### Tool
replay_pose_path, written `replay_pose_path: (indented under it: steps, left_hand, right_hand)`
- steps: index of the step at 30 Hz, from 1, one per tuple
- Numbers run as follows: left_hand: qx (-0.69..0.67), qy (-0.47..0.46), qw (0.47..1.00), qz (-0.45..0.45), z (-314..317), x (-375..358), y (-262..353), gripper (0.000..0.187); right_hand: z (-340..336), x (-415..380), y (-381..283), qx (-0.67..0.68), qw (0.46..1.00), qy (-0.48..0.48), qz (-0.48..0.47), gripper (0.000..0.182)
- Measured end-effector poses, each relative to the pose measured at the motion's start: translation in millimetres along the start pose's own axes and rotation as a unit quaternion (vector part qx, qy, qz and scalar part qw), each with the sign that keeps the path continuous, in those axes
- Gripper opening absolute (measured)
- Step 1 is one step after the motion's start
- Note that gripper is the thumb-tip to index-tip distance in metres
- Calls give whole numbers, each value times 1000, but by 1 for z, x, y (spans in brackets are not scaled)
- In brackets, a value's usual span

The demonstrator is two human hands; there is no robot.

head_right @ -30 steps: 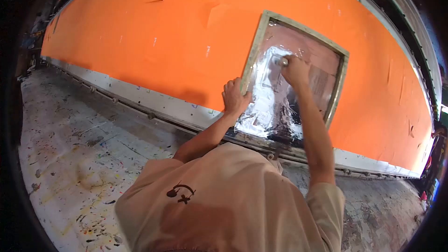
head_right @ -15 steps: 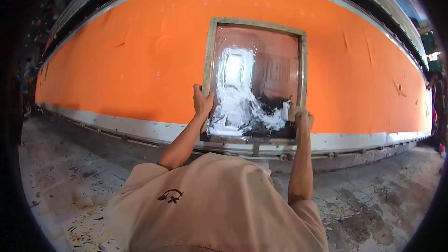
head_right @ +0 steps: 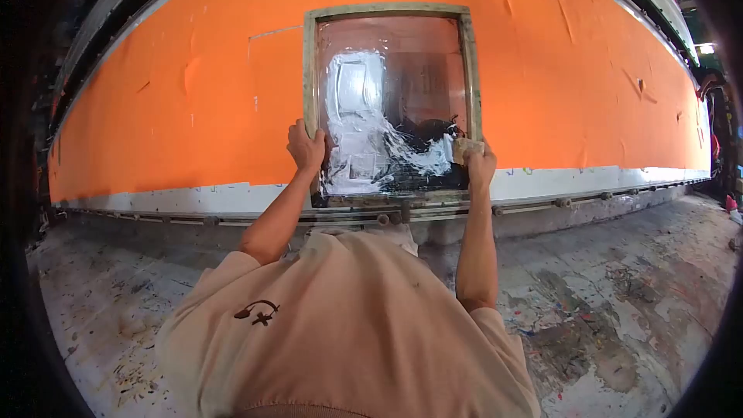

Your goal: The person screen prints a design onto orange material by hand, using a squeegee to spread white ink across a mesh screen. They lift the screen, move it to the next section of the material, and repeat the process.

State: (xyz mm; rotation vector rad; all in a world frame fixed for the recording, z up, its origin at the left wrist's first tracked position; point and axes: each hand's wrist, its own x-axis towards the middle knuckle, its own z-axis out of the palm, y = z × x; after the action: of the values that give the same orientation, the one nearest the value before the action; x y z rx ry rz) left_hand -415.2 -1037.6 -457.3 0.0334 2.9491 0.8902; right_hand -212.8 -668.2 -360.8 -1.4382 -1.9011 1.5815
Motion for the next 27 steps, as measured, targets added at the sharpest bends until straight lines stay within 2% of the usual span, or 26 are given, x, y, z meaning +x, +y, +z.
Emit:
replay_pose_path:
  steps: [3, 5, 7, 8, 9, 10, 11, 12, 14, 15, 17, 19, 21, 22, 24, 25, 27]
  left_hand:
    - [11, -34, 999, -13, -7, 1, 1, 47]
    - [-23, -70, 997, -27, -9, -2, 2, 47]
    - [-37, -55, 997, -30, -13, -11, 3, 47]
    - [-46, -38, 998, -23, -14, -14, 5, 48]
    - [-46, -34, 998, -30, -14, -12, 5, 48]
    - [-61, -34, 997, -30, -13, -11, 5, 49]
    - [-75, -37, 996, -29, -14, -14, 8, 50]
    - [-69, -30, 996, -44, -16, -11, 15, 52]
    - [-68, -23, 997, -40, -10, -3, 13, 53]
    - [-66, -20, 997, -35, -8, -2, 11, 54]
    - [-64, -23, 997, -32, -6, 2, 9, 52]
    - [-75, -22, 997, -25, -10, 0, 12, 51]
    - [-88, -36, 994, -55, -15, 2, 17, 51]
    - [-78, -49, 994, -62, -14, 3, 17, 50]
    - [-67, -59, 994, -66, -14, 5, 16, 50]
    - [-69, -39, 996, -42, -11, 5, 16, 47]
    - [-65, -12, 998, -9, -13, 1, 18, 44]
  right_hand:
    - [13, -20, -15, -9, 1000, -20, -14, 51]
    - [25, -37, -19, -172, 973, 42, -151, 46]
    - [48, -60, -16, -350, 923, 32, -158, 38]
    - [67, -71, -17, -380, 901, -35, -206, 35]
    - [103, -90, -59, -459, 853, -102, -224, 30]
    - [124, -72, -65, -452, 803, -209, -328, 27]
    - [154, -54, -94, -420, 772, -294, -376, 25]
    - [190, -29, -111, -433, 750, -325, -380, 25]
    - [260, 19, -134, -410, 733, -324, -435, 25]
    - [290, 35, -150, -479, 730, -314, -373, 26]
    - [316, 41, -143, -493, 724, -236, -421, 27]
    - [300, 13, -94, -492, 719, -190, -452, 29]
    - [272, -32, -84, -451, 701, -194, -517, 27]
    - [262, -40, -85, -454, 696, -196, -520, 27]
    - [243, -47, -92, -466, 673, -307, -485, 30]
    - [241, -34, -99, -464, 675, -305, -486, 30]
    - [256, 16, -120, -487, 717, -431, -249, 34]
